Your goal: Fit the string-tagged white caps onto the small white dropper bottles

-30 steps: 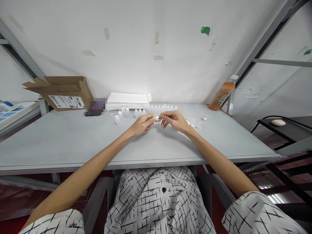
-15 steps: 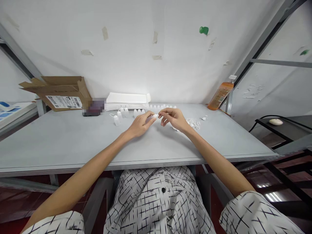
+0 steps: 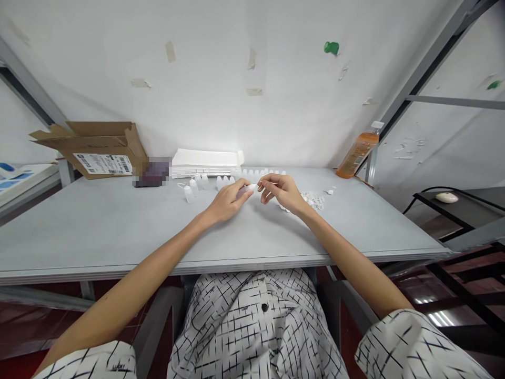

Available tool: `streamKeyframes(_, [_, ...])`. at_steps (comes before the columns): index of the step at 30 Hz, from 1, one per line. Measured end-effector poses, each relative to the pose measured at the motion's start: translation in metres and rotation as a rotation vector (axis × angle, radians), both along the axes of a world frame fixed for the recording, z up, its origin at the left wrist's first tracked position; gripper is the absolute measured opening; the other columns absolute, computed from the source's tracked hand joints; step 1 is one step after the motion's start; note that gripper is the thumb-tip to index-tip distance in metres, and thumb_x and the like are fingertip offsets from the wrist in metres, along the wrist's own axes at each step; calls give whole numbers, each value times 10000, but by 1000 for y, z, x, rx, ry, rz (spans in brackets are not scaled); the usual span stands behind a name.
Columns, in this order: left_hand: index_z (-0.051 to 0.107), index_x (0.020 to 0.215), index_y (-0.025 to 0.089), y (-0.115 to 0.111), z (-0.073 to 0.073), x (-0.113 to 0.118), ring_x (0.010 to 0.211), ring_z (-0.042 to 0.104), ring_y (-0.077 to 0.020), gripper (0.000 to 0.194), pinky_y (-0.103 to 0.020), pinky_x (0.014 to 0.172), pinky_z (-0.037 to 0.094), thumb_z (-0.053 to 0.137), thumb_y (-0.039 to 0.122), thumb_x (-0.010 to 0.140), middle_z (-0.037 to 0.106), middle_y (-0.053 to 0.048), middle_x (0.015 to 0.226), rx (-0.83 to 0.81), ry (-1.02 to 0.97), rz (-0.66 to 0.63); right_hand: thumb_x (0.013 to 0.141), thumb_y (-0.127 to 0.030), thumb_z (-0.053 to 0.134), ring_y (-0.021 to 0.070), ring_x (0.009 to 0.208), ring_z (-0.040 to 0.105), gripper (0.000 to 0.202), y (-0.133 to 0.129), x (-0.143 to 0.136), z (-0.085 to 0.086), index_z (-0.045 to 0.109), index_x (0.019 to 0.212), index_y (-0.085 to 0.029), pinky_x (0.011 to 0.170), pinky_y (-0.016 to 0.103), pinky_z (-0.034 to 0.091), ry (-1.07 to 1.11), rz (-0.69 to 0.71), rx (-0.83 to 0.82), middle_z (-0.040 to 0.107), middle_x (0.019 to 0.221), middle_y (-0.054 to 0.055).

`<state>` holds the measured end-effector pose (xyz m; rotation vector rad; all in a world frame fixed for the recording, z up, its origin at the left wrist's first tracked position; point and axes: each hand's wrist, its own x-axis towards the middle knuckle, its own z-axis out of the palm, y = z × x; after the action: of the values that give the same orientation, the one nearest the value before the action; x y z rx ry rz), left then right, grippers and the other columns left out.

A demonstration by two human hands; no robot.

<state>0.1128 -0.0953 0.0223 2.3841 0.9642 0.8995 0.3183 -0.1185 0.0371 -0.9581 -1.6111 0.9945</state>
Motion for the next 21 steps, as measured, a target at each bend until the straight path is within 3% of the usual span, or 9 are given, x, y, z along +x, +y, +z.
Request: streamKeyframes(21, [570, 1105, 171, -1, 1, 0, 832, 574, -203, 393, -334, 793, 416, 375, 493, 991, 657, -51, 952, -4, 7, 1, 857, -497, 699, 127, 566, 655, 347, 0, 0, 1, 664, 839, -152, 551, 288, 588, 10, 20, -25, 645, 819, 43])
